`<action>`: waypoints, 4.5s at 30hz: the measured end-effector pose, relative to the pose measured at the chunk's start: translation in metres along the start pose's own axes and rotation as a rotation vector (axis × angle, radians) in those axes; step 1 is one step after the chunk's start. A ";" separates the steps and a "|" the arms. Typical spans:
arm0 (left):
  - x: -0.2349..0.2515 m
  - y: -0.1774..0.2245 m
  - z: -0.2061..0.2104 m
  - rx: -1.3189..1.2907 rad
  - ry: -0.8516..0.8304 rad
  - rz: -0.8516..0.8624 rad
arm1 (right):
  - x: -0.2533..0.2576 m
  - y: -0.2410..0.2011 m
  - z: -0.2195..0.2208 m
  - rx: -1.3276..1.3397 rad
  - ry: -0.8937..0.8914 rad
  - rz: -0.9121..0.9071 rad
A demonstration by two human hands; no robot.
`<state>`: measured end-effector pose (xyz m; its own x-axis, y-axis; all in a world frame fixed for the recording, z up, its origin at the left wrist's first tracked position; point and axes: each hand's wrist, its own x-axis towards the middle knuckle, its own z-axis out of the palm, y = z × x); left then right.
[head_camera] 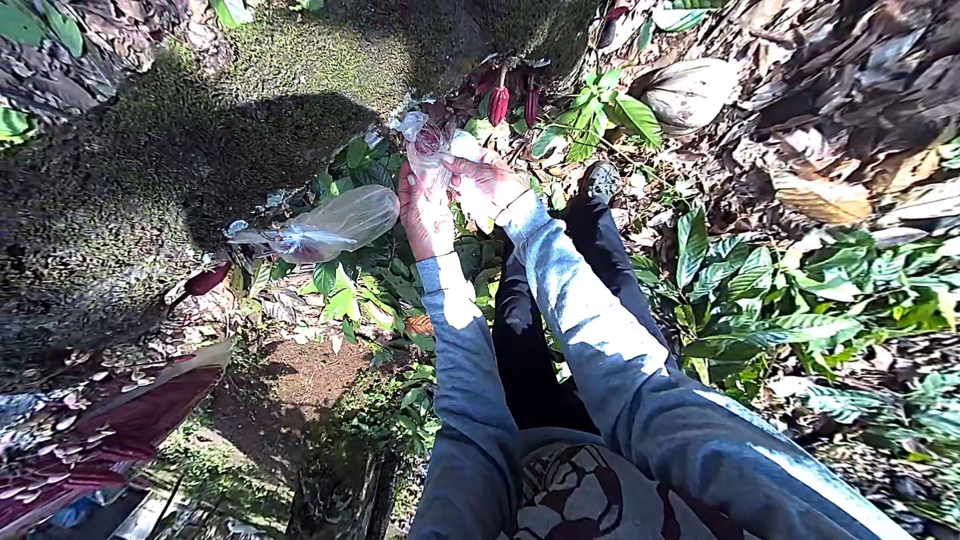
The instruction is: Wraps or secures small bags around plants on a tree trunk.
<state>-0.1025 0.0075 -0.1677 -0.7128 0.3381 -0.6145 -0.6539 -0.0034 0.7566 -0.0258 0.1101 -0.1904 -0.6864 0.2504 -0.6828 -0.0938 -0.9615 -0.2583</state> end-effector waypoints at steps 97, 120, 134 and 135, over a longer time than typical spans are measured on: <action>-0.005 0.065 0.040 0.134 -0.094 0.231 | -0.045 -0.041 0.074 -0.131 0.178 -0.228; 0.003 0.062 0.030 -0.133 -0.188 0.050 | -0.024 -0.024 0.070 -0.053 0.265 -0.299; 0.049 0.018 0.030 -0.226 -0.023 -0.222 | 0.024 -0.003 0.021 0.020 0.175 -0.156; 0.058 0.011 0.022 -0.252 -0.064 -0.271 | 0.027 0.000 0.014 0.043 0.146 -0.134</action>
<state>-0.1454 0.0473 -0.1897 -0.4930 0.4163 -0.7639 -0.8644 -0.1346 0.4845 -0.0546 0.1155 -0.1990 -0.5540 0.3872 -0.7370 -0.2103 -0.9216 -0.3262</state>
